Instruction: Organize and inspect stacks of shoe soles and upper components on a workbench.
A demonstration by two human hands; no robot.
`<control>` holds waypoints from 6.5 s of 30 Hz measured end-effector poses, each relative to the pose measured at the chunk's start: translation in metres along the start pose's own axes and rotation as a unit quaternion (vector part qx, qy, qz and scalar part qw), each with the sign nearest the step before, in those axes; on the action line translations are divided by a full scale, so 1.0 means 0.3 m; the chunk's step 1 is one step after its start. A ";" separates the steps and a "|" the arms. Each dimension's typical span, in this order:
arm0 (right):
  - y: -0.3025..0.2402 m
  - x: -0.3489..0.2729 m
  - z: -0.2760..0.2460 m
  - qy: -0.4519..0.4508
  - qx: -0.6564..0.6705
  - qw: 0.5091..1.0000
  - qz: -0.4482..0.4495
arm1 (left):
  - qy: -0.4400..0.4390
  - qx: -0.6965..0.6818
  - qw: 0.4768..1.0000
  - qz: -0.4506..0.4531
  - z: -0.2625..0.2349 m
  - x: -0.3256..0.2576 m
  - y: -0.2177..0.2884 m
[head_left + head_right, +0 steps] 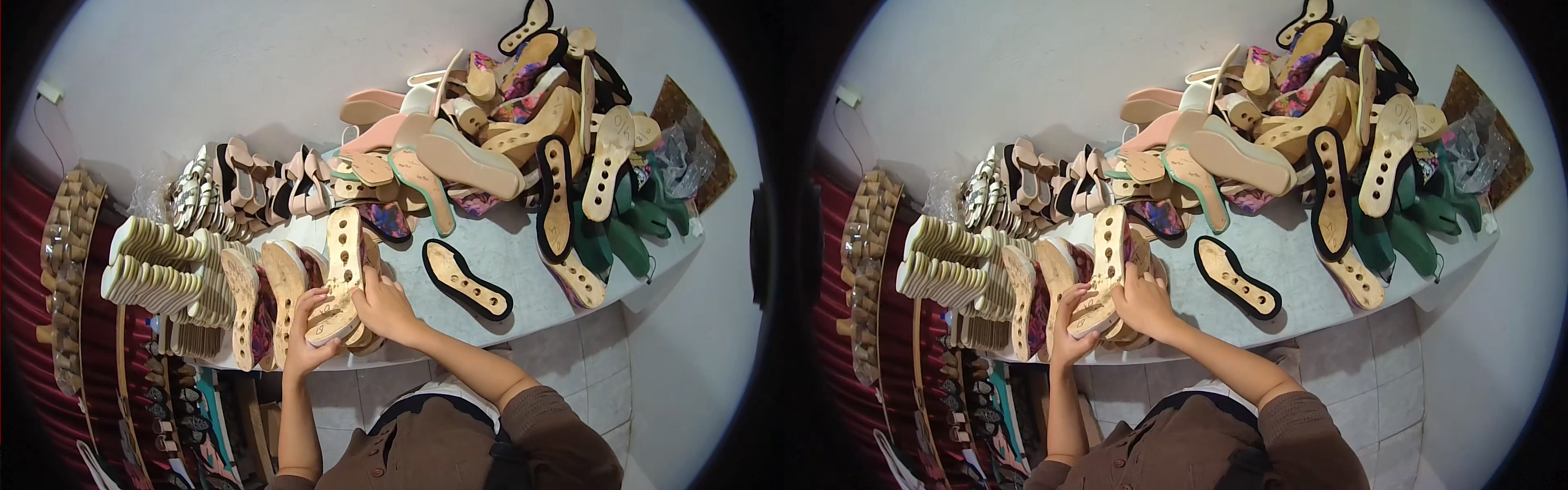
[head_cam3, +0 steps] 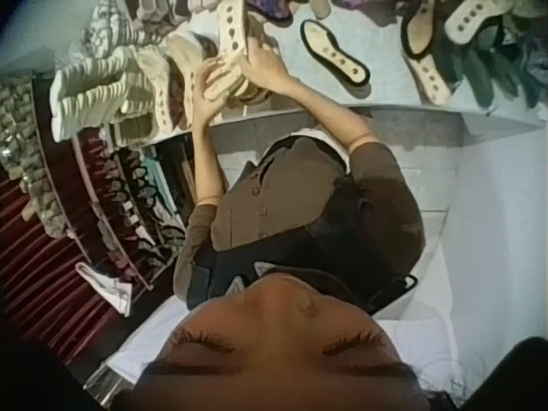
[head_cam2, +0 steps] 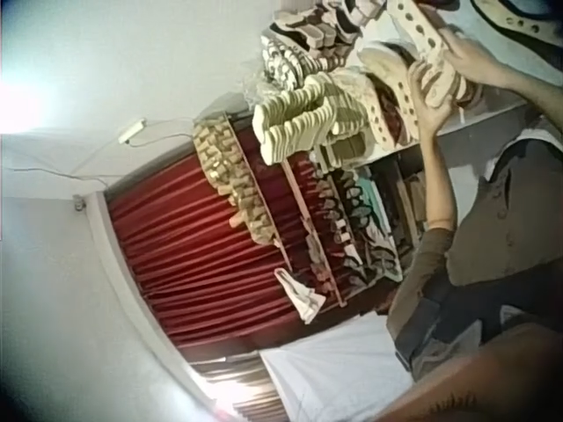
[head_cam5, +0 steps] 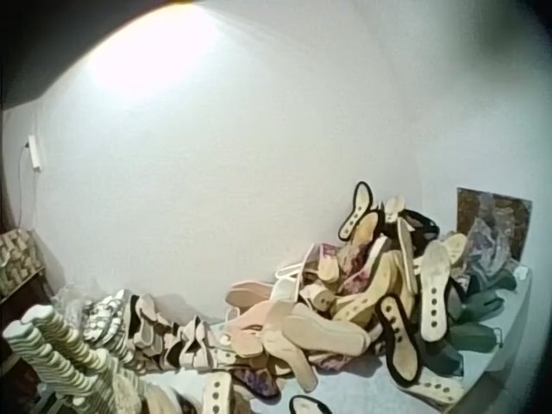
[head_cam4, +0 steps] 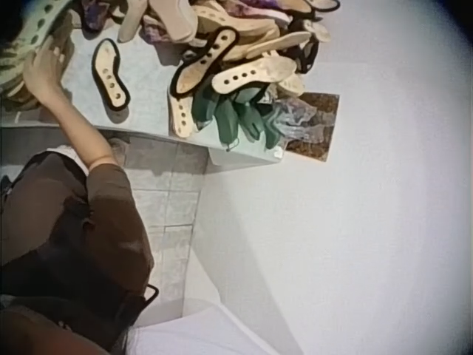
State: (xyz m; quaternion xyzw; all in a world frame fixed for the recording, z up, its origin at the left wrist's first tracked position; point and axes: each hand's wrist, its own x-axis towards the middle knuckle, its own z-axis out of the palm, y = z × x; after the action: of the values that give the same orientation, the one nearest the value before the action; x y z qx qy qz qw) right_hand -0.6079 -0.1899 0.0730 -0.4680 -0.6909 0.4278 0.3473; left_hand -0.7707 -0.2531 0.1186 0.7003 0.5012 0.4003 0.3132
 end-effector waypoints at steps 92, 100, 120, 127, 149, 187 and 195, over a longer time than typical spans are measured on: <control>0.341 0.127 -0.811 -0.065 0.012 0.998 0.013 | 0.135 -0.306 0.903 -0.269 0.843 0.431 0.018; 0.389 -0.043 -0.579 -0.083 -0.145 0.984 0.064 | 0.127 -0.324 0.873 -0.342 0.885 0.291 -0.054; 0.387 0.016 -0.704 0.067 -0.181 0.974 -0.116 | 0.066 -0.071 0.966 -0.241 0.852 0.341 -0.130; 0.266 0.372 -1.190 0.196 -0.407 0.873 -0.184 | 0.049 -0.114 0.945 -0.303 0.936 0.388 -0.158; 0.110 0.485 -1.361 0.365 -0.262 0.876 -0.176 | 0.070 -0.278 0.877 -0.385 1.006 0.393 -0.064; 0.511 0.530 -1.237 0.006 -0.396 0.917 -0.057 | 0.121 -0.491 0.810 -0.298 0.809 0.405 -0.002; 0.509 0.571 -1.216 -0.066 -0.520 0.852 0.017 | 0.065 -0.584 0.750 -0.304 0.790 0.317 -0.039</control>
State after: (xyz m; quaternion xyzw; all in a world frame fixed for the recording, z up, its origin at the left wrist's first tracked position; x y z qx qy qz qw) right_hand -0.2883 0.0987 0.0901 -0.5625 -0.8258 0.0417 0.0001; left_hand -0.5518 -0.1677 0.0177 0.1643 0.3752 0.5432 0.7329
